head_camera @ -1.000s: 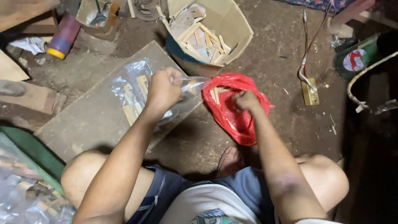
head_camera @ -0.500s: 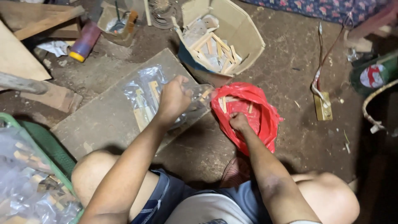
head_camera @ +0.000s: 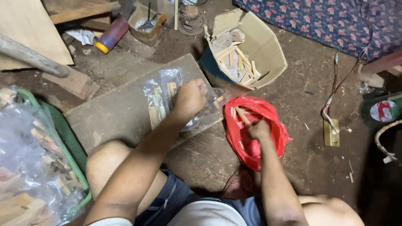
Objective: The person sorts and packs small wooden slats into plastic bags and a red container while sitting on the floor.
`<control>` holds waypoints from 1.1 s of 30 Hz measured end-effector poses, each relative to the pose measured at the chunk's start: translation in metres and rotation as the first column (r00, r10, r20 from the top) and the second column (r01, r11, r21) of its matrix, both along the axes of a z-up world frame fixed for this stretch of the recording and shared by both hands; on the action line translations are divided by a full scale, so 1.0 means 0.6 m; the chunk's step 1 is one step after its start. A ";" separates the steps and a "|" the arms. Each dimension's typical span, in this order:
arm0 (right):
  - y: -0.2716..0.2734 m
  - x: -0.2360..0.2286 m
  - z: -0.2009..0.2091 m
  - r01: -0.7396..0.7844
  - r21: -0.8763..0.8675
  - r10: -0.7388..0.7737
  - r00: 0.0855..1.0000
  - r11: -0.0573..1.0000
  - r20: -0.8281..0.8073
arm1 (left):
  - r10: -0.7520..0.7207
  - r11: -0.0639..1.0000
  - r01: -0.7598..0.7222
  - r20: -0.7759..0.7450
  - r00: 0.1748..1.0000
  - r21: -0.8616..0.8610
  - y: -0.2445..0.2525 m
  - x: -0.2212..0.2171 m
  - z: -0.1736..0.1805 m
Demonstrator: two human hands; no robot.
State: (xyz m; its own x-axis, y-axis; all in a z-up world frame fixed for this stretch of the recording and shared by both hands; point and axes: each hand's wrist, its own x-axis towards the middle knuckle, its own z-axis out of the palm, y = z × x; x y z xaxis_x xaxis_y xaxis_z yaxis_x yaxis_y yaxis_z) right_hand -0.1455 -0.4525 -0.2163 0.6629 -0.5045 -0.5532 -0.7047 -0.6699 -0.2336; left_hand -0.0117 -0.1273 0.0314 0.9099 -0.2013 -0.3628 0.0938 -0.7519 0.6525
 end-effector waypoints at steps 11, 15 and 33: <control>0.191 0.035 0.692 -0.493 -0.284 0.545 0.539 0.822 0.643 | -0.018 0.987 0.043 0.160 0.987 -0.154 -0.014 -0.014 -0.013; 0.222 0.106 0.588 -0.659 -0.387 0.753 0.463 0.646 0.468 | -0.031 0.982 0.051 0.108 0.994 -0.181 -0.015 -0.012 -0.022; -0.109 0.028 -0.058 -0.070 -0.091 0.063 0.995 0.993 -0.077 | -0.078 0.993 0.083 0.063 0.995 -0.081 -0.014 -0.024 -0.008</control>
State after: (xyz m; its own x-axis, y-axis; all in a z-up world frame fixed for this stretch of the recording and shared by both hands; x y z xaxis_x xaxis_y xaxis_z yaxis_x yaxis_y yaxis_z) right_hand -0.1288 -0.5181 -0.2509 0.6558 -0.5123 -0.5544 -0.6709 -0.7323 -0.1168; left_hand -0.0264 -0.1358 0.0268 0.9088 -0.3024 -0.2874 -0.0057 -0.6979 0.7162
